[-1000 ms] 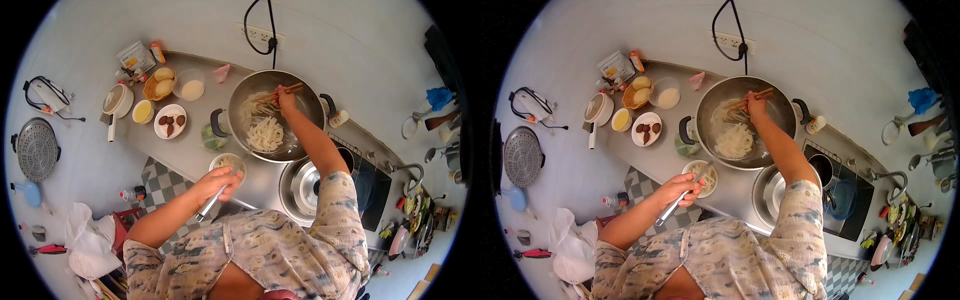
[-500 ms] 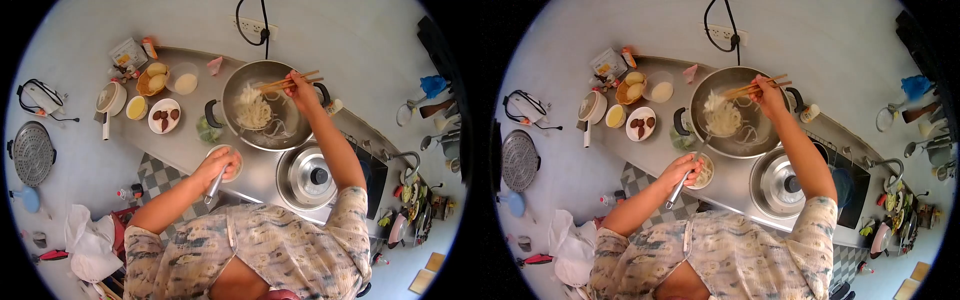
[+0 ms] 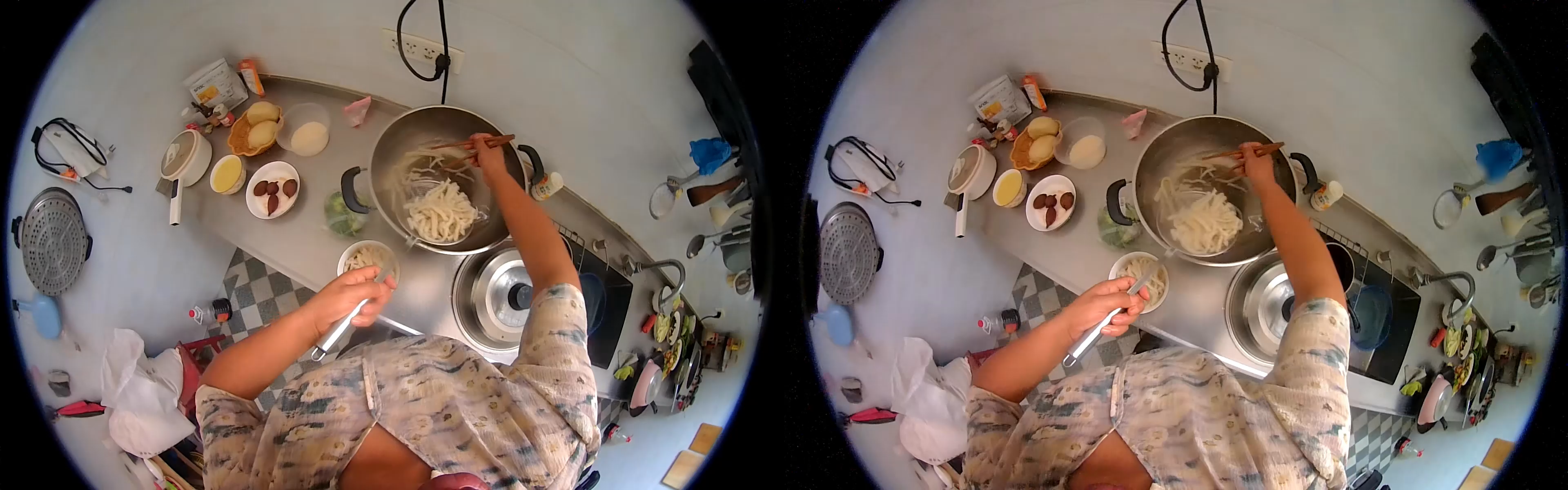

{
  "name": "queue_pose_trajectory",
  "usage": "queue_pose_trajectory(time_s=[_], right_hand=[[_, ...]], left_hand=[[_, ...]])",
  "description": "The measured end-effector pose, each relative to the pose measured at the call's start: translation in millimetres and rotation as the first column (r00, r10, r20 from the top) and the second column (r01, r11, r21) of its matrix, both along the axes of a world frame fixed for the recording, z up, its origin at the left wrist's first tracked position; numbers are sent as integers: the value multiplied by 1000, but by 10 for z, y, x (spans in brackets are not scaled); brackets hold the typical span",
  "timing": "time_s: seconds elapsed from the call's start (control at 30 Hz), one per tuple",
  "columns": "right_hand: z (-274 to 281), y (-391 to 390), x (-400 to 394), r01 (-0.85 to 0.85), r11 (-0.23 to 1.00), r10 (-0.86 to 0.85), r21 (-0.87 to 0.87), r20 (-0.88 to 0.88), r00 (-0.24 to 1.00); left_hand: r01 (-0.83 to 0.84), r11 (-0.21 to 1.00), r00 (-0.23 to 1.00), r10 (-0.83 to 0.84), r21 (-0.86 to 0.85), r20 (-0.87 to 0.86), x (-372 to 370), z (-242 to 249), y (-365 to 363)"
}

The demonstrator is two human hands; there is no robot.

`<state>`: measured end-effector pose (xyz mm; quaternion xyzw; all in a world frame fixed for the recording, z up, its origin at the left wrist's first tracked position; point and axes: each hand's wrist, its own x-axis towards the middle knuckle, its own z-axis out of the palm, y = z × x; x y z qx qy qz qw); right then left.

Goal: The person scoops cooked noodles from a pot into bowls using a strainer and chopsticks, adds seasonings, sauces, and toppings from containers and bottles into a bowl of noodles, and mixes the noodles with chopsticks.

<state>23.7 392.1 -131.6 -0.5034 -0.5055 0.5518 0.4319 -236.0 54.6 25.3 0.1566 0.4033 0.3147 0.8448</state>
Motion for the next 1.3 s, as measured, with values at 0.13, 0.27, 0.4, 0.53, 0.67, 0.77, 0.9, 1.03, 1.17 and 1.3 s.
queue_pose_trajectory(time_s=[0.13,0.27,0.4,0.53,0.67,0.77,0.9,1.03,1.17,1.3], right_hand=[[34,-105,-450,-24,993,8,-113,-142,990],[116,-146,-524,12,992,-50,-127,-301,952],[481,-265,-270,-95,990,42,-103,-425,904],[1148,-569,66,-95,995,88,-13,-272,958],[1173,-353,682,38,990,-58,134,148,987],[267,-97,824,-117,906,-182,407,624,760],[174,-326,271,47,991,-31,-121,133,991],[-41,-456,-202,-68,958,55,-280,-57,997],[-65,-720,-485,-136,928,90,-346,-145,985],[47,-844,-454,-190,915,135,-355,-175,975]], left_hand=[[-22,1000,1000,22,-8,4,38,-112,19],[-82,997,996,82,-13,-19,78,-224,84],[-120,993,991,120,-8,-52,70,-251,138],[-107,991,991,113,86,-65,46,-319,165],[-114,975,981,141,190,-130,-10,-255,109],[-101,966,972,146,236,-183,-73,-127,122],[-116,949,968,175,295,-182,-117,83,136],[-140,935,967,201,325,-160,-156,156,153],[-143,928,959,216,343,-185,-174,214,184],[-153,924,953,231,350,-194,-203,118,215]])
